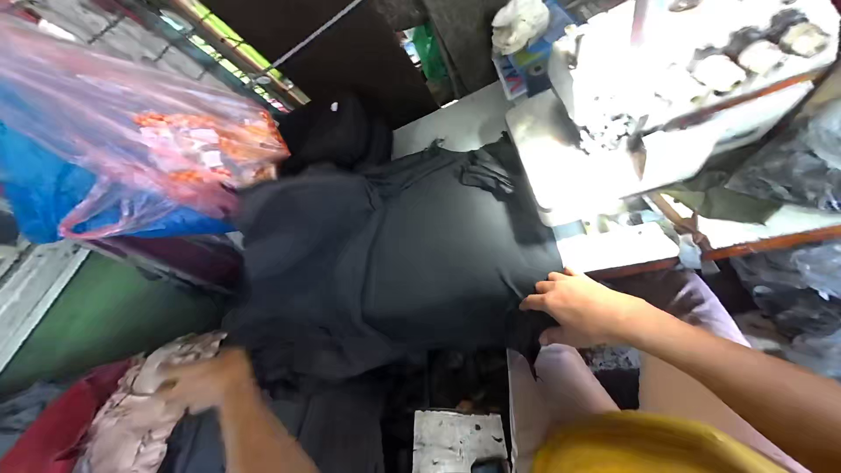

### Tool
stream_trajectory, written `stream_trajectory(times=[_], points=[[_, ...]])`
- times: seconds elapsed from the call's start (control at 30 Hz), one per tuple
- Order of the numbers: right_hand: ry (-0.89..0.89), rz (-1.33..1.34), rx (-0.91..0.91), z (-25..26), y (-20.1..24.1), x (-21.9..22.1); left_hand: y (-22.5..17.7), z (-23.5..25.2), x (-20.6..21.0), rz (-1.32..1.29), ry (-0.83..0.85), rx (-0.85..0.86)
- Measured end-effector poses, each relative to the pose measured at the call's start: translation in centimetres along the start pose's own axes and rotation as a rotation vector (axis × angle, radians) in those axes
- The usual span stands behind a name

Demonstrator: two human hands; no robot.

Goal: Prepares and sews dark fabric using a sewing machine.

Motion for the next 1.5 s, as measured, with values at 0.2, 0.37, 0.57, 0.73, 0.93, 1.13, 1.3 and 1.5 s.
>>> stream_trajectory(times=[0.2, 0.37, 0.57, 0.73, 0.93, 1.13, 1.3, 1.5], points=[[-0.387, 0.064, -0.164, 10.3, 2.3, -7.6, -20.0, -9.2, 10.2, -0.164, 0.659, 0.627], [-0.824, -0.018, 0.264, 16.5, -6.1, -12.0, -22.3, -5.6, 15.0, -0.093, 0.540, 0.324], [-1.038, -0.082, 0.489, 19.8, -7.0, -14.1, -22.1, 2.5, 19.8, -0.045, 0.584, 0.081], [-0.944, -0.108, 0.545, 23.5, -6.6, -15.9, -22.6, 6.8, 23.1, 0.017, 0.652, 0.078], [-0.874, -0.052, 0.598, 25.5, -7.4, -17.5, -24.0, 7.6, 23.8, 0.115, 0.651, 0.077], [-0.939, -0.029, 0.578, 24.6, -7.8, -17.6, -26.5, 0.4, 20.9, 0.024, 0.504, 0.266], [-1.308, 0.083, 0.290, 20.4, -7.0, -14.9, -26.0, -12.0, 13.3, -0.074, 0.604, 0.521], [-0.958, 0.213, 0.074, 10.8, -3.1, -4.1, -24.2, -14.1, 11.5, -0.144, 0.630, 0.525]])
Point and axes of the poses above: each hand's wrist, its own z-axis towards the middle knuckle, its own x-axis out of the palm, y = z × x, the point moved 5 cm from there along z, towards the middle knuckle, and after that the axes turned 5 degrees about z, right-handed, at the moved point
